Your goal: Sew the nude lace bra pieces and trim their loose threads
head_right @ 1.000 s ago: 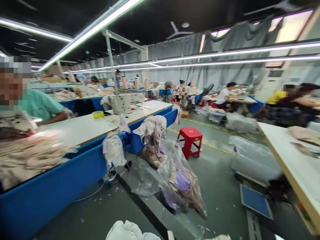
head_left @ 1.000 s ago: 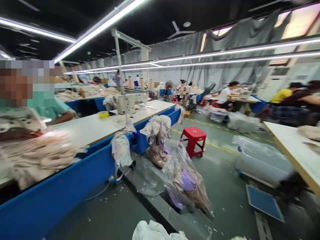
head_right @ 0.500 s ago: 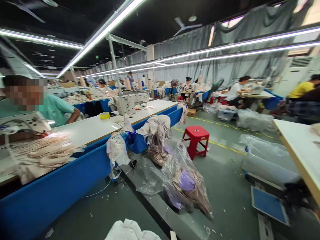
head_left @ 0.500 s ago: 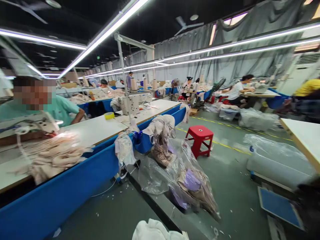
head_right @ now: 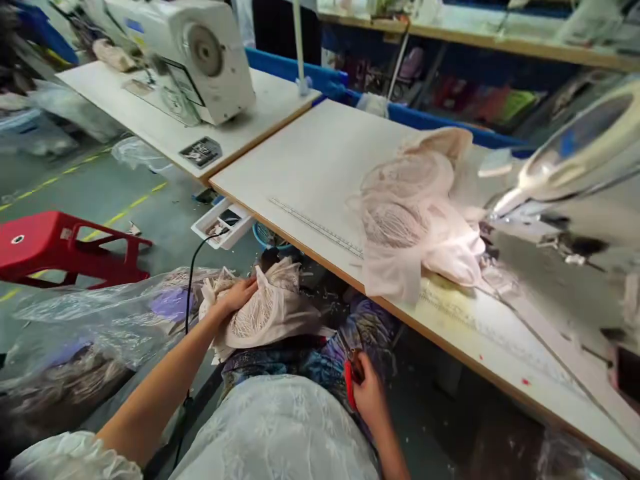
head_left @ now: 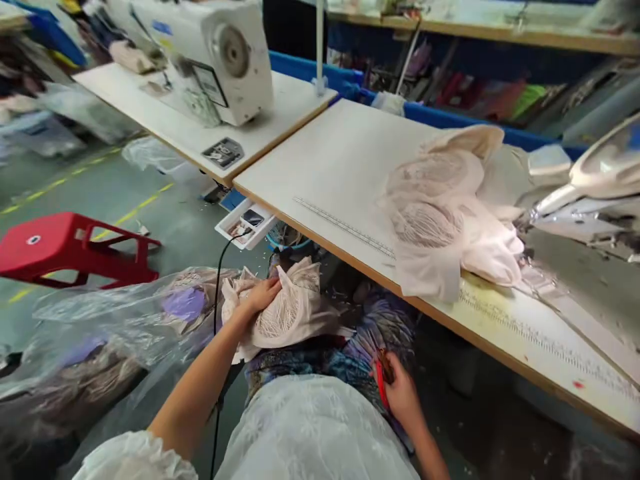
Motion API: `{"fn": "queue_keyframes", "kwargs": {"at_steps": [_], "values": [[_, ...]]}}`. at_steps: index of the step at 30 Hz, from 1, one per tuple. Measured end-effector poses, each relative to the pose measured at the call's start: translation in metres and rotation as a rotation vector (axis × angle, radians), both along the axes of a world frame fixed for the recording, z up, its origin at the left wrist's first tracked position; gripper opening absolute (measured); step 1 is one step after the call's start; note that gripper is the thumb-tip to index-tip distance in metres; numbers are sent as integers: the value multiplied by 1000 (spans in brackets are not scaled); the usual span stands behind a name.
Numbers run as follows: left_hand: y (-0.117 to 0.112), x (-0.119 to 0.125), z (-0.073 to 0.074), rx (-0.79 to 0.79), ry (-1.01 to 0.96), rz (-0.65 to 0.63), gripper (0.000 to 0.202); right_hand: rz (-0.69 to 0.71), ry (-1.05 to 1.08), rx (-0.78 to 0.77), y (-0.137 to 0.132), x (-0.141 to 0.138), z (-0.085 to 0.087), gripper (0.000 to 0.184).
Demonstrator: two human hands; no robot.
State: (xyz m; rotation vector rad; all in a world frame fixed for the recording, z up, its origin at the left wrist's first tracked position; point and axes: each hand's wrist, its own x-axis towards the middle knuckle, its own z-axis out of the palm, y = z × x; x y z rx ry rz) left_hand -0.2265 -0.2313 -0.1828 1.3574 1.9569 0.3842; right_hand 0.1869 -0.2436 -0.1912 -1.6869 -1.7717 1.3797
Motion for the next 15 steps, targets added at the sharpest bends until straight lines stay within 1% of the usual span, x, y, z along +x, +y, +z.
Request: {"fn": "queue_keyframes", "kwargs": {"at_steps": [2,4,7,10,12,15], "values": [[-8,-12,1,-4,29,-6,42,-31,27,-22,-6,1,-4,47],[-16,-20,6,1,65,2,44,-31,57,-32,-6,-1,-4,42],[-22,-26,12,22,115,23,45,-11,99,-31,0,-7,0,33],[-26,-30,19,51,158,39,42,6,126,-25,6,-12,3,29],[-30,-31,29,83,207,67,38,18,143,-19,9,-16,3,27],[-35,-23,54,172,331,148,33,38,169,-4,12,-22,1,24]]}}
